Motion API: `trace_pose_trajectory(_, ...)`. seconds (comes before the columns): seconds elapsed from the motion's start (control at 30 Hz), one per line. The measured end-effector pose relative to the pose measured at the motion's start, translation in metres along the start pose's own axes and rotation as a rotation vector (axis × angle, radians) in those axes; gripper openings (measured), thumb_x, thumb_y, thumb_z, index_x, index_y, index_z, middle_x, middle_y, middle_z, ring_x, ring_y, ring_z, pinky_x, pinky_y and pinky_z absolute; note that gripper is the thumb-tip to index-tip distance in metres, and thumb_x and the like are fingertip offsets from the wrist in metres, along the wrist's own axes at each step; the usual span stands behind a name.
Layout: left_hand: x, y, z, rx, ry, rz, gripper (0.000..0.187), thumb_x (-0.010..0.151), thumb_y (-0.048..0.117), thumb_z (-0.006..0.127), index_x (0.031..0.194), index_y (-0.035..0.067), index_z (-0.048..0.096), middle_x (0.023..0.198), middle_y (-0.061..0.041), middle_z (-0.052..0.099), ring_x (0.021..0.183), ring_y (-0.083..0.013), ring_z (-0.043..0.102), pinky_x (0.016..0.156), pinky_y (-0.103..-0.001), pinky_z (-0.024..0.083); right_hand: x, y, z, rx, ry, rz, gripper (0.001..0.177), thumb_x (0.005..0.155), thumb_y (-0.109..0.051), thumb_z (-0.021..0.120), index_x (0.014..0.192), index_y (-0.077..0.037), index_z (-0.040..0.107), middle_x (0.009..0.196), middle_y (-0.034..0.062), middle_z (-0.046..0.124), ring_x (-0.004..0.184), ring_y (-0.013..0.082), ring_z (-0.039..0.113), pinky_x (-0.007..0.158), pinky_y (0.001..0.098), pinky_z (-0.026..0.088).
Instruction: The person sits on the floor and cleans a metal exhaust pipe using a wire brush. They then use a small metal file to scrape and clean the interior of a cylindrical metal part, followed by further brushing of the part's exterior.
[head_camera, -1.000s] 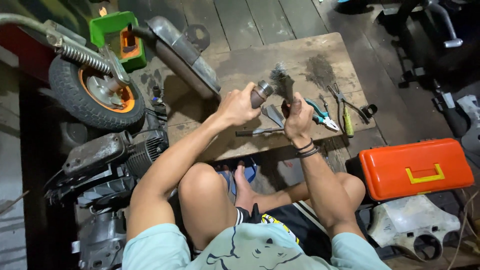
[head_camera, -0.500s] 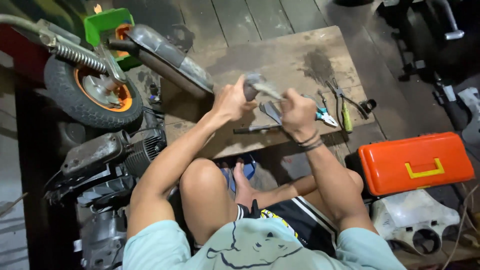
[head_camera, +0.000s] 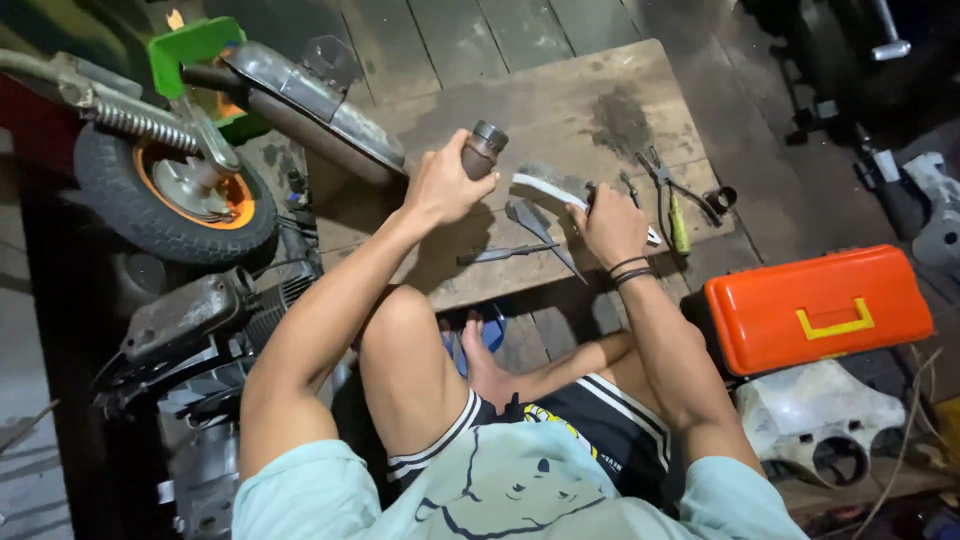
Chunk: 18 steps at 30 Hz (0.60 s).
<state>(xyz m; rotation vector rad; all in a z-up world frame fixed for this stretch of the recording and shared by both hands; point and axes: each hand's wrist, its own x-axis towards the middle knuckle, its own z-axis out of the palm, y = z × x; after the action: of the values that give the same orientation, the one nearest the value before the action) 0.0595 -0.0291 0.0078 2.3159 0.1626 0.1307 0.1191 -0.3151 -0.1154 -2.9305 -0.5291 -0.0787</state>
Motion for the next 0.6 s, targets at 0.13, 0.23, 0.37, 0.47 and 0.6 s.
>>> trace_pose_trajectory(0.13,-0.013,0.008,-0.010,-0.008,0.034,-0.024,0.043,0.074,0.040,0.079,0.103,0.015,0.060,0.080,-0.015,0.068,0.081,-0.0386,0.072,0.071,-0.048,0.051,-0.015,-0.005,0.020,-0.145,0.146,-0.090,0.048,0.090,-0.056,0.066,0.098,-0.010,0.057,0.090,0.0118,0.063,0.095,0.0348,0.066,0.077,0.0481,0.056)
trace_pose_trajectory(0.23,-0.011,0.008,-0.013,-0.001,0.079,0.008,0.047,0.076,0.047,0.079,0.103,0.013,0.062,0.081,-0.018,0.068,0.084,-0.0443,0.072,0.072,-0.049,0.051,-0.021,-0.027,0.008,-0.201,0.252,-0.067,0.046,0.081,-0.045,0.077,0.101,-0.010,0.055,0.100,0.0109,0.057,0.104,0.0349,0.058,0.084,0.0479,0.053)
trace_pose_trajectory(0.37,-0.013,0.002,-0.007,-0.023,0.038,-0.032,0.052,0.077,0.060,0.075,0.102,0.017,0.060,0.077,-0.016,0.065,0.080,-0.0399,0.071,0.069,-0.045,0.051,-0.046,-0.080,0.004,-0.052,0.075,-0.193,0.031,0.091,-0.041,0.070,0.104,-0.015,0.064,0.109,0.0070,0.057,0.114,0.0309,0.053,0.092,0.0477,0.048)
trace_pose_trajectory(0.47,-0.022,0.003,-0.001,-0.064,0.023,-0.043,0.054,0.078,0.063,0.074,0.102,0.016,0.059,0.074,-0.013,0.064,0.077,-0.0367,0.071,0.068,-0.043,0.050,-0.058,-0.103,0.021,-0.004,-0.099,-0.338,0.033,0.091,-0.044,0.067,0.110,-0.017,0.065,0.115,0.0049,0.057,0.116,0.0296,0.050,0.094,0.0490,0.046)
trace_pose_trajectory(0.6,-0.029,0.000,-0.001,-0.069,-0.015,-0.049,0.056,0.080,0.068,0.070,0.103,0.018,0.058,0.073,-0.011,0.062,0.075,-0.0354,0.070,0.066,-0.044,0.049,-0.052,-0.105,0.040,-0.063,-0.165,-0.364,0.031,0.092,-0.041,0.063,0.115,-0.019,0.062,0.116,0.0043,0.056,0.114,0.0284,0.051,0.093,0.0512,0.045)
